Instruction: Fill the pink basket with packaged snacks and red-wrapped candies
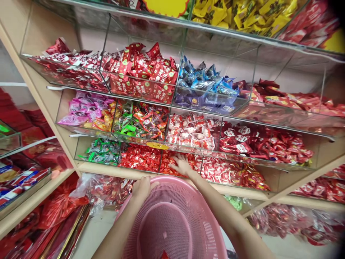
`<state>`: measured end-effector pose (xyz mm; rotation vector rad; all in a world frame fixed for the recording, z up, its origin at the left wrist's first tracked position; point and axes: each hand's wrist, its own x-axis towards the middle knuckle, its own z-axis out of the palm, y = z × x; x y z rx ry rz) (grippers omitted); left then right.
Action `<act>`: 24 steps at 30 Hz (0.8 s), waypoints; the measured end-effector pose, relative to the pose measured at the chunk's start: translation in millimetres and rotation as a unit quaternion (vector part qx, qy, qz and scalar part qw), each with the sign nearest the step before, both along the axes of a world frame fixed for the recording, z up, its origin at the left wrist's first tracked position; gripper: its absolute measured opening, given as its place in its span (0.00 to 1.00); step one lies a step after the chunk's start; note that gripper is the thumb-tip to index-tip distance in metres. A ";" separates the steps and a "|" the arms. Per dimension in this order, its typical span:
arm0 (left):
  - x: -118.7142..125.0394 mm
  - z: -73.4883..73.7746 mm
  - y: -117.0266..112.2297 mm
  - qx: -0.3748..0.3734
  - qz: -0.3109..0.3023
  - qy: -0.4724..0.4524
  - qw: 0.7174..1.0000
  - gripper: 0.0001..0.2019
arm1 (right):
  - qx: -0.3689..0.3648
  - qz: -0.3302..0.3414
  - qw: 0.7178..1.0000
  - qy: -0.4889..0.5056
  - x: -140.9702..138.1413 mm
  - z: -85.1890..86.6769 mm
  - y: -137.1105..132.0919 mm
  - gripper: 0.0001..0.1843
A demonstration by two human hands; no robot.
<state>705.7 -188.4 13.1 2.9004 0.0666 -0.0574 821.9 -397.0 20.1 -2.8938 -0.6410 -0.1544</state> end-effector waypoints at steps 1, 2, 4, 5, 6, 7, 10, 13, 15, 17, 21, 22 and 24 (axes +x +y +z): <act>0.0 -0.1 0.2 -0.001 0.000 -0.002 1.000 0.28 | 0.002 0.011 1.000 -0.002 -3.5 -0.7 -0.5 0.30; 0.0 -0.2 0.3 -0.002 0.001 -0.003 1.000 0.28 | 0.004 0.023 1.000 -0.004 -6.7 -1.1 -0.9 0.29; 0.1 -0.4 0.4 -0.003 0.003 -0.002 1.000 0.29 | 0.007 0.043 0.999 -0.004 -11.8 -1.2 -1.4 0.27; 0.2 -0.6 0.4 -0.003 0.004 0.000 1.000 0.29 | 0.008 0.052 0.999 -0.003 -13.7 -1.0 -1.6 0.26; 0.3 -0.8 0.4 -0.003 0.004 0.001 1.000 0.29 | 0.009 0.058 0.998 -0.001 -15.1 -0.7 -1.8 0.25; 0.5 -1.0 0.4 -0.001 0.005 0.001 1.000 0.29 | 0.009 0.064 0.998 0.000 -16.1 -0.4 -1.9 0.24; 0.8 -2.0 0.8 -0.001 0.004 -0.002 1.000 0.29 | 0.013 0.071 0.997 0.006 -17.7 0.8 -2.2 0.24; 0.8 -2.8 1.8 0.001 0.001 -0.004 1.000 0.29 | 0.019 0.076 0.997 0.014 -19.4 2.9 -3.1 0.25; 0.7 -2.9 2.3 0.005 -0.001 -0.004 1.000 0.30 | 0.025 0.082 0.996 0.023 -20.7 5.2 -4.6 0.27; 0.6 -2.8 2.3 0.006 -0.003 -0.003 1.000 0.30 | 0.031 0.088 0.995 0.029 -21.9 8.2 -6.7 0.28; 0.3 -1.6 1.2 0.006 -0.007 0.003 1.000 0.29 | 0.047 0.061 0.997 0.021 -23.5 14.2 -9.8 0.33; 0.2 -1.2 0.8 0.008 -0.006 0.003 1.000 0.29 | 0.048 0.040 0.998 0.022 -24.0 15.2 -9.8 0.36; -0.1 -0.4 0.1 0.012 -0.003 0.000 1.000 0.29 | 0.036 -0.014 0.999 0.036 -25.0 16.3 -8.3 0.42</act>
